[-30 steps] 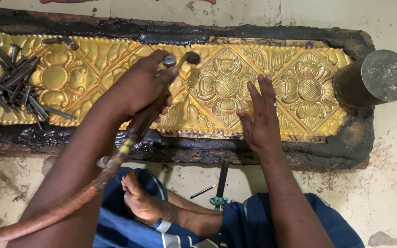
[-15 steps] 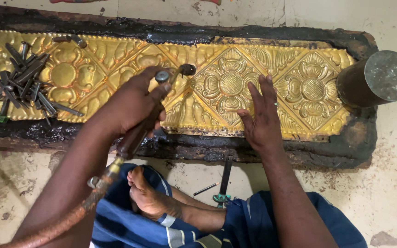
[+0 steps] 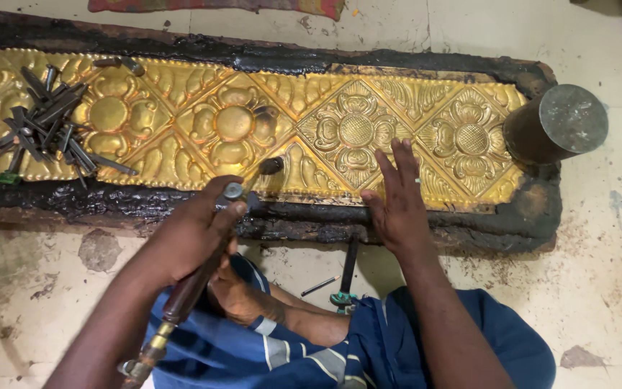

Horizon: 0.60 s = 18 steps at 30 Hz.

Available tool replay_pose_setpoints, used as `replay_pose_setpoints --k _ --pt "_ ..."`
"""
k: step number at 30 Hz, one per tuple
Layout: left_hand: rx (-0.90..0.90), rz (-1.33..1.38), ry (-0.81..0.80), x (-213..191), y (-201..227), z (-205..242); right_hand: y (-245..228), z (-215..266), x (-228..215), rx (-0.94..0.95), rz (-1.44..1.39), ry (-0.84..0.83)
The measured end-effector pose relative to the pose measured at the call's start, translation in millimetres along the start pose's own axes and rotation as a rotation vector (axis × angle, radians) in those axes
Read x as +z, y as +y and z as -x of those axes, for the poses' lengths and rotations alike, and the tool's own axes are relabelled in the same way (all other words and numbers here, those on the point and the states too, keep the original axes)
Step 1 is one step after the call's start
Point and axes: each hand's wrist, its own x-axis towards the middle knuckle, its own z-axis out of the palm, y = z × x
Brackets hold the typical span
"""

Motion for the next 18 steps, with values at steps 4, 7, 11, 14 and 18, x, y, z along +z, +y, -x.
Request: replay_pose_setpoints --k 4,7,11,14,18 --pt "-0.039 -0.027 -0.053 17.8 -0.7 5.4 -7.8 16.8 -1.9 0.052 -0.001 -0.017" --pt "0.029 -0.075 -0.057 25.6 -2.9 5.0 -13.4 23.0 -0.5 0.056 -0.007 -0.037" --pt "0.030 -0.091 -0.010 20.3 -8.0 10.2 -18.0 21.0 0.3 0.039 -0.026 -0.046" --pt "-0.017 -0.064 0.016 11.0 -9.9 16.2 -18.7 20.2 0.8 0.028 -0.011 -0.050" --pt "-0.032 -0.066 0.046 7.4 -8.6 18.7 -17.0 20.6 -0.2 0.046 -0.011 -0.055"
